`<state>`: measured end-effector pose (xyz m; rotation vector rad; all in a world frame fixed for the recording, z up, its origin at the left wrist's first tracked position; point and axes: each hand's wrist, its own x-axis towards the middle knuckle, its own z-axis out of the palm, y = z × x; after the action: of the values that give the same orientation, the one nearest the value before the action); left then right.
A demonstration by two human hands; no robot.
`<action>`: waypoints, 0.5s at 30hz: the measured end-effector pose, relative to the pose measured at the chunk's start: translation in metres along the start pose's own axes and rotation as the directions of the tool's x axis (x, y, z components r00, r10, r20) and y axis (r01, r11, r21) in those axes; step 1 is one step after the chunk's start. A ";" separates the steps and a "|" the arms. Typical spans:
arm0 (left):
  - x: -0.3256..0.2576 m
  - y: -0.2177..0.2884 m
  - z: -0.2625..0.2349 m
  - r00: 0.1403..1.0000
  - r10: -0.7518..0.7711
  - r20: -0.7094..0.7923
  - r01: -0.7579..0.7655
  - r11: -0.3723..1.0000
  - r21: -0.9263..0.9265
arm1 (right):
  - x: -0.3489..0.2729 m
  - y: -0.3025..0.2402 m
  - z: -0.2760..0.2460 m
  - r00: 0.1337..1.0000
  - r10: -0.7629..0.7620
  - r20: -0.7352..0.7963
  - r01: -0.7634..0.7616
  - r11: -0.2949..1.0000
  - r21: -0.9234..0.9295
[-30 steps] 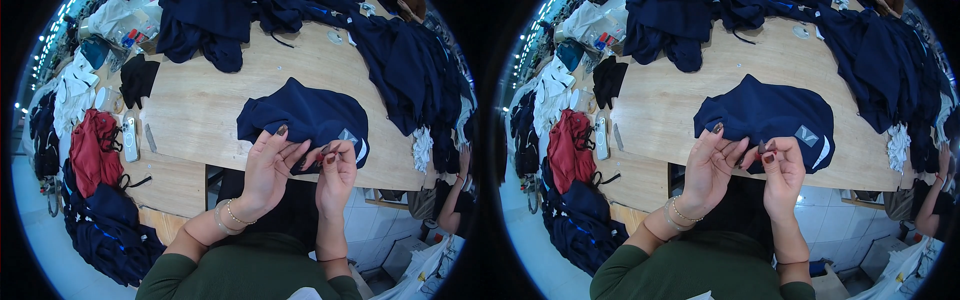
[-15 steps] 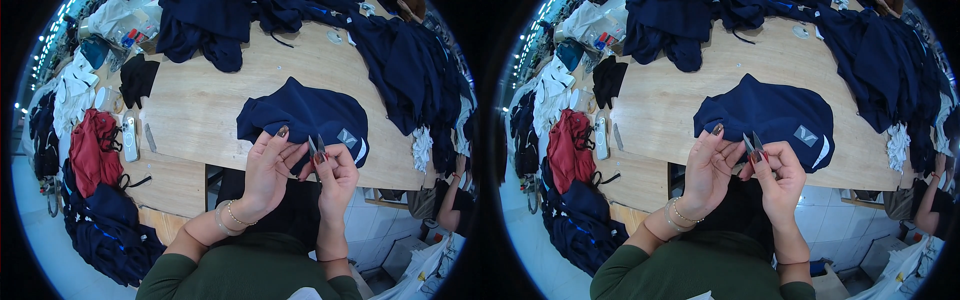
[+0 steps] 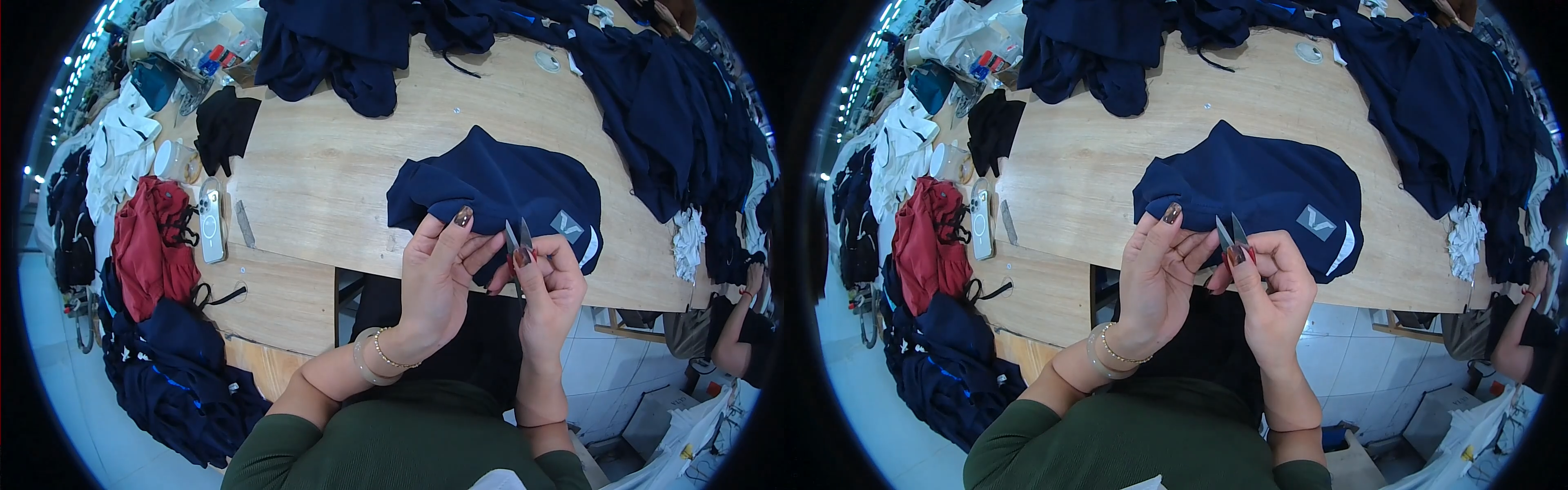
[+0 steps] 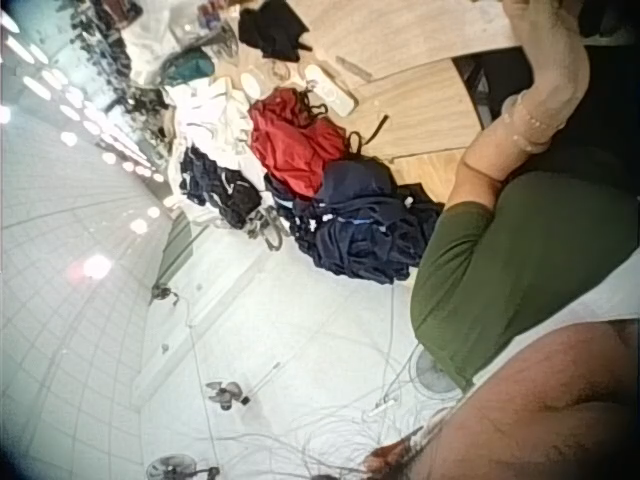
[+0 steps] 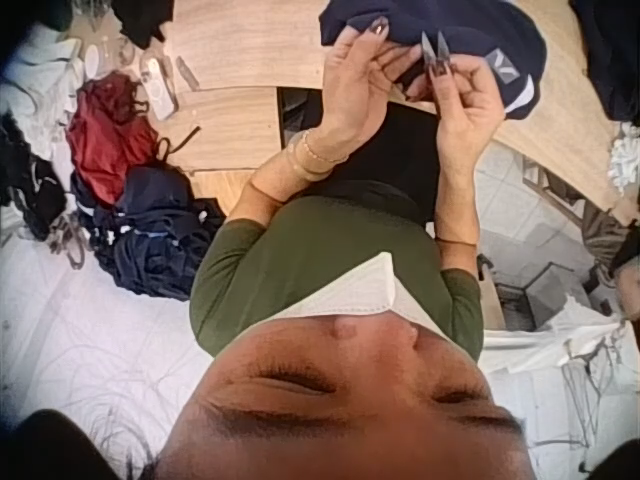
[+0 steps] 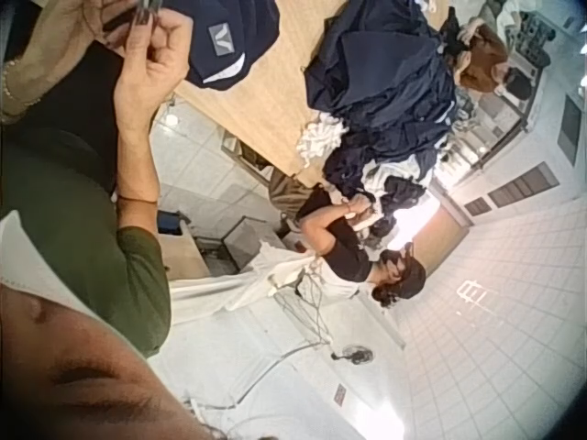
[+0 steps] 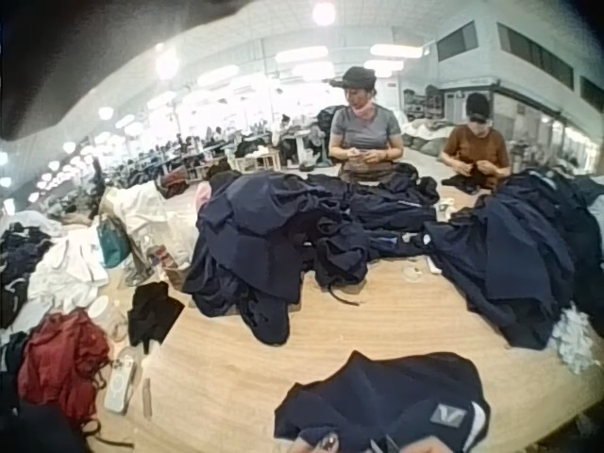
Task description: Trimming excess threads from dark blue athletic garments using thread snips.
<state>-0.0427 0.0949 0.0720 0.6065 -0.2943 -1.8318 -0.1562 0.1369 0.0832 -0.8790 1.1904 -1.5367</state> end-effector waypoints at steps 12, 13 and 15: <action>-0.001 0.001 0.002 1.000 -0.014 -0.008 0.014 1.000 0.006 | 0.000 0.000 0.000 1.000 -0.002 -0.001 0.002 1.000 -0.007; -0.001 0.001 0.001 1.000 -0.014 -0.008 0.014 1.000 0.005 | 0.000 0.000 0.001 1.000 -0.003 -0.002 0.003 1.000 -0.006; -0.001 0.000 -0.001 1.000 -0.009 0.011 0.009 1.000 0.001 | -0.001 0.000 0.001 1.000 0.001 -0.002 -0.001 1.000 -0.010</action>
<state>-0.0421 0.0962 0.0717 0.5994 -0.2998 -1.8446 -0.1555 0.1372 0.0837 -0.8836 1.2000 -1.5325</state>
